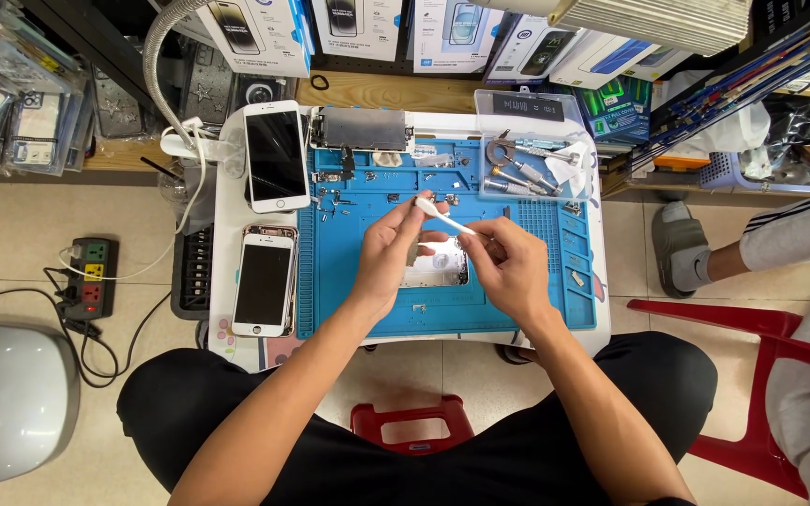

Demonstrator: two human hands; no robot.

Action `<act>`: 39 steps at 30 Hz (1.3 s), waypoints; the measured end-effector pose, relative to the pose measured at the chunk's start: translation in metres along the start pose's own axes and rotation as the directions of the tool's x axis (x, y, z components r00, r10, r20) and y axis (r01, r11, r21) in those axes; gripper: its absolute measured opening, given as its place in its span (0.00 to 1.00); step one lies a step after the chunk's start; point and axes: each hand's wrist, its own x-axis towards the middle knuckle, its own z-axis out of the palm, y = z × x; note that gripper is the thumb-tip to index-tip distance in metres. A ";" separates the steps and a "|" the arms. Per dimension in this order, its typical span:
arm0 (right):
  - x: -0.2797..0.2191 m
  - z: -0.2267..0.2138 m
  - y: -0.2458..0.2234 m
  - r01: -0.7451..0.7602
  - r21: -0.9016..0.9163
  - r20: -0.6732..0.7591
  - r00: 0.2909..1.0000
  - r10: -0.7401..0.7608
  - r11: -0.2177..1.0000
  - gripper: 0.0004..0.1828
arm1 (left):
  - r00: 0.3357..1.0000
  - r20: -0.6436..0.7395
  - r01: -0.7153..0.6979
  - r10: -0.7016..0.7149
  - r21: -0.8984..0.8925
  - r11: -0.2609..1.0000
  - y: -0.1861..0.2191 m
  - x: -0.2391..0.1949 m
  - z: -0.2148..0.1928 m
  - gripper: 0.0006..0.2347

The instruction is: The person uses a toothbrush to clean a small electronic component and then the interior of a white smartphone chassis. The person scrubs the component and the chassis edges and corners with the toothbrush throughout the clip.

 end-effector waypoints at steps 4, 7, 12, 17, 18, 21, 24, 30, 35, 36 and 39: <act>-0.002 -0.001 0.005 -0.034 0.030 0.047 0.998 0.032 0.999 0.02 | 0.998 0.067 -0.004 0.014 -0.148 0.989 -0.012 0.002 -0.004 0.21; 0.002 -0.006 0.004 -0.076 0.043 0.003 0.997 0.076 0.996 0.03 | 0.992 0.127 0.026 0.003 -0.226 0.974 -0.008 0.002 -0.002 0.20; 0.002 -0.006 0.004 -0.084 0.057 0.039 0.996 0.082 0.995 0.03 | 0.981 0.182 0.127 -0.068 -0.338 0.933 -0.006 0.011 -0.007 0.24; 0.004 -0.011 -0.005 -0.056 0.070 0.166 0.985 0.044 0.996 0.03 | 0.987 0.158 0.074 -0.031 -0.272 0.959 0.010 0.008 -0.015 0.21; 0.003 -0.012 -0.007 -0.071 0.075 0.206 0.977 0.054 0.995 0.03 | 0.989 0.143 0.074 -0.040 -0.241 0.968 0.013 0.007 -0.016 0.20; 0.005 -0.013 0.004 0.047 -0.039 0.119 0.992 -0.042 0.998 0.01 | 0.990 0.093 0.118 -0.101 -0.196 0.973 0.002 0.010 -0.020 0.18; 0.005 -0.017 0.005 0.005 0.031 0.196 0.981 -0.011 1.000 0.01 | 0.981 0.126 0.169 -0.146 -0.198 0.966 0.012 0.005 -0.016 0.18; 0.000 -0.021 0.013 0.009 0.019 0.186 0.982 -0.013 1.000 0.04 | 0.960 0.218 0.209 -0.177 -0.132 0.969 0.021 -0.004 -0.013 0.20; -0.005 -0.027 0.012 -0.005 0.060 0.213 0.977 -0.008 0.998 0.04 | 0.941 0.289 0.211 -0.176 -0.096 0.973 0.017 -0.005 -0.014 0.22; -0.006 -0.029 0.014 -0.001 0.034 0.157 0.988 -0.004 0.999 0.05 | 0.938 0.295 0.222 -0.182 -0.106 0.969 0.016 -0.004 -0.014 0.23; -0.007 -0.033 0.010 -0.022 0.079 0.273 0.962 -0.001 0.997 0.02 | 0.931 0.316 0.232 -0.182 -0.128 0.964 0.014 -0.004 -0.014 0.23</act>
